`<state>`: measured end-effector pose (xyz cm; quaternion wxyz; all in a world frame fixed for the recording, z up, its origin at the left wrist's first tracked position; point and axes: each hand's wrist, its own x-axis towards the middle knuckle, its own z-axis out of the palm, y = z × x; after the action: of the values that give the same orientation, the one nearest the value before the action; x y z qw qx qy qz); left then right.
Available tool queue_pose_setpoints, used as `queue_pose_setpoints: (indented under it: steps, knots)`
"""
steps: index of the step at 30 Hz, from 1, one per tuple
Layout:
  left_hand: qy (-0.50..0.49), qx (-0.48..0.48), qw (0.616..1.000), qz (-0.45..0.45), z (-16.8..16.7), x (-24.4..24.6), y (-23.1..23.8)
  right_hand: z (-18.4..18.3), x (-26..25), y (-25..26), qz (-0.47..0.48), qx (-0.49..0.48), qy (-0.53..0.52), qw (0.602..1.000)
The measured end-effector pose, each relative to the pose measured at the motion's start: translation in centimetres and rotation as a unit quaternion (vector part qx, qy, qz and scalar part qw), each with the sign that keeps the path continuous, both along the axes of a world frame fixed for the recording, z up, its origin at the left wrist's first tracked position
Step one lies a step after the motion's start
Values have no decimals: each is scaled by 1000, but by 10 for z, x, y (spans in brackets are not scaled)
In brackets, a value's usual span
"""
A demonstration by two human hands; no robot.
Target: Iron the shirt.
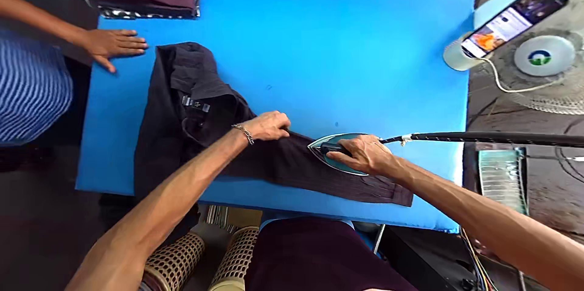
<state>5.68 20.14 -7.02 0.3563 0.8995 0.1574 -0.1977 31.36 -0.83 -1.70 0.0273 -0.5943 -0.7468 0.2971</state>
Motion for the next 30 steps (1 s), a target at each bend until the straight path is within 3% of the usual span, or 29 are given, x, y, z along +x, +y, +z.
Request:
queue_pose_setpoints:
  steps: [4,7,9,11,15,17,19,22,24,27,30]
  knots:
    - [-56,90,991,84,9,-55,38,0,-75,88,53,-16,6,998]
    - [-172,184,927,278,43,-84,19,-1,-121,144,62,-3,14,998]
    - [-207,205,851,438,69,-106,-8,-1,-136,164,66,0,18,998]
    - [-207,208,765,574,74,-139,-47,0,-134,163,69,-10,17,997]
    - [-198,175,549,793,26,-192,-127,2,-75,98,59,-29,3,998]
    - [-174,92,484,853,12,-191,-150,5,-23,44,27,-30,2,999]
    - [-137,2,497,857,-3,-180,-157,11,31,-11,-36,-30,-8,999]
    - [-95,22,563,821,-25,-171,-148,16,84,-72,-196,-12,-45,980]
    - [-150,-30,546,824,-12,-168,-147,19,99,-93,-248,-12,-55,967]
    - [-272,-94,476,831,7,-170,-161,16,105,-107,-124,-11,-14,992]
    - [-316,-109,441,833,8,-177,-170,3,76,-89,23,-5,7,1000]
